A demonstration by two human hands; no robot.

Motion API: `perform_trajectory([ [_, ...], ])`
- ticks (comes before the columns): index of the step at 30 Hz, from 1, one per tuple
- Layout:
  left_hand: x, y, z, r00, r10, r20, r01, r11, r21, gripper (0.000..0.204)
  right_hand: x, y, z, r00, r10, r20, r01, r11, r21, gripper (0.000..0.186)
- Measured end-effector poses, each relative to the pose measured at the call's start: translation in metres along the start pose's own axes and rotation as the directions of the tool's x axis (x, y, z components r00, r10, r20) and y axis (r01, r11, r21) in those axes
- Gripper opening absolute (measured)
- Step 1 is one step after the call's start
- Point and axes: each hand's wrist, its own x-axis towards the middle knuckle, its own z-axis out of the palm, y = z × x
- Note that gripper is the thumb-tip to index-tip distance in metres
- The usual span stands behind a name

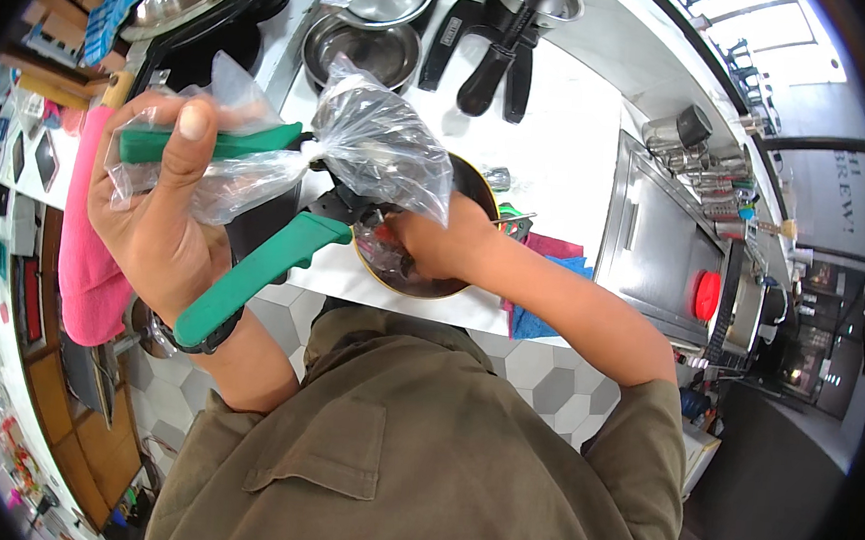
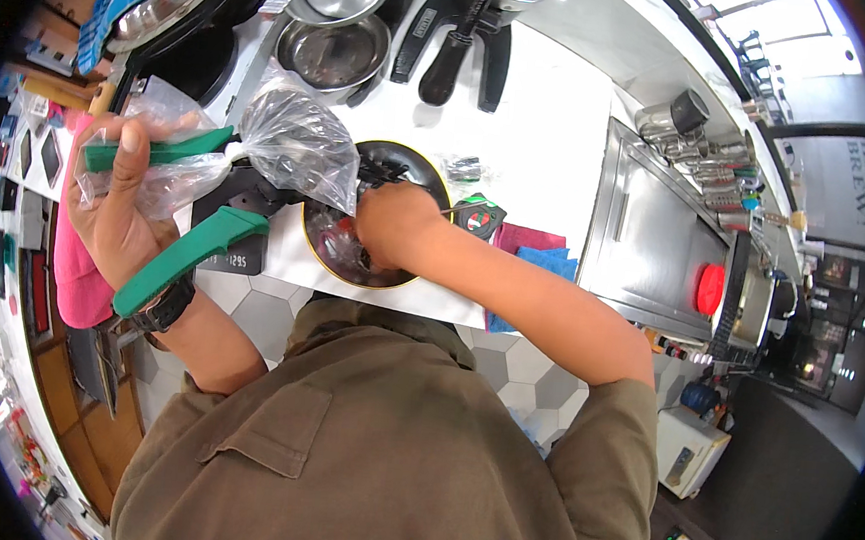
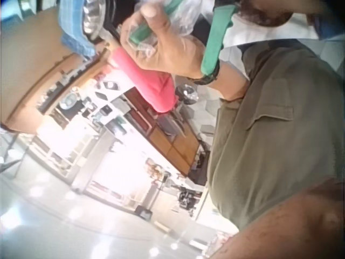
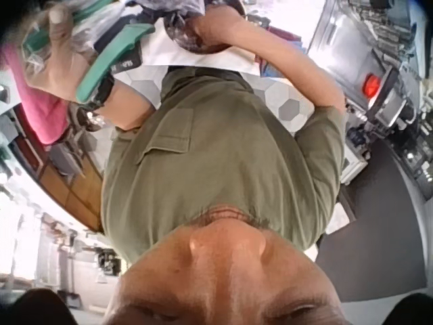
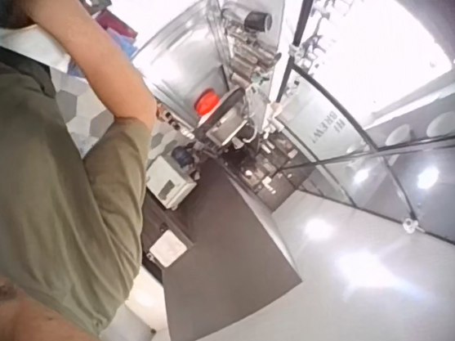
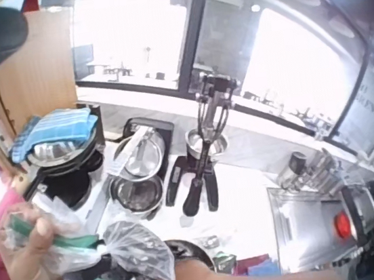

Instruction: The person performs various maintenance tasks in a commercial kitchen. They wipe down a counter, pour water into a coffee urn, and retrieve tools from a cabinet. The person then uses a screwdriver to adjust a metal lid, likely for a coffee machine, and cleans the lid in the sink.

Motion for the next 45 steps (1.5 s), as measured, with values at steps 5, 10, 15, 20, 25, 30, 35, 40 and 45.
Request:
perform_trajectory([
  [5,0.0,-0.008,-0.013,1.0,0.01,-0.011,-0.01,1.0,-0.007,0.022,-0.009,-0.01,-0.012,0.998,0.054,-0.025,-0.052,0.998,0.045,0.022],
  [10,0.0,0.002,-0.018,0.999,0.013,-0.035,-0.012,1.0,0.018,0.02,-0.051,-0.008,-0.095,0.944,0.331,0.004,-0.327,0.931,0.162,0.028],
  [15,0.004,-0.001,-0.022,0.999,0.032,0.014,-0.032,0.999,0.024,0.02,-0.05,0.005,-0.081,0.926,0.344,-0.155,-0.293,0.915,0.278,0.028],
  [20,-0.001,-0.003,-0.019,1.0,-0.01,0.026,0.009,1.0,0.017,0.019,-0.024,-0.012,-0.036,0.875,0.452,-0.174,-0.407,0.881,0.241,0.023],
  [25,0.001,-0.001,-0.032,0.998,-0.027,0.051,0.022,0.996,0.092,0.019,-0.014,-0.007,-0.017,0.846,0.363,-0.391,-0.347,0.931,0.113,0.011],
  [30,0.004,-0.001,-0.05,0.999,0.028,0.019,-0.03,0.99,0.135,0.019,-0.063,-0.035,-0.097,0.73,0.576,-0.368,-0.526,0.817,0.235,0.022],
  [35,0.002,0.007,-0.029,0.999,-0.019,-0.042,0.018,1.0,-0.018,0.02,-0.116,0.056,-0.074,0.431,0.818,-0.382,-0.611,0.575,0.544,0.026],
  [40,0.003,0.01,-0.019,0.998,-0.023,0.051,0.026,0.998,-0.057,0.022,-0.091,0.122,0.035,0.612,0.749,-0.255,-0.583,0.645,0.494,0.044],
  [45,0.002,0.006,-0.015,0.998,-0.028,0.052,0.028,1.0,-0.01,0.023,-0.095,0.042,-0.04,0.464,0.827,-0.317,-0.615,0.558,0.557,0.041],
])
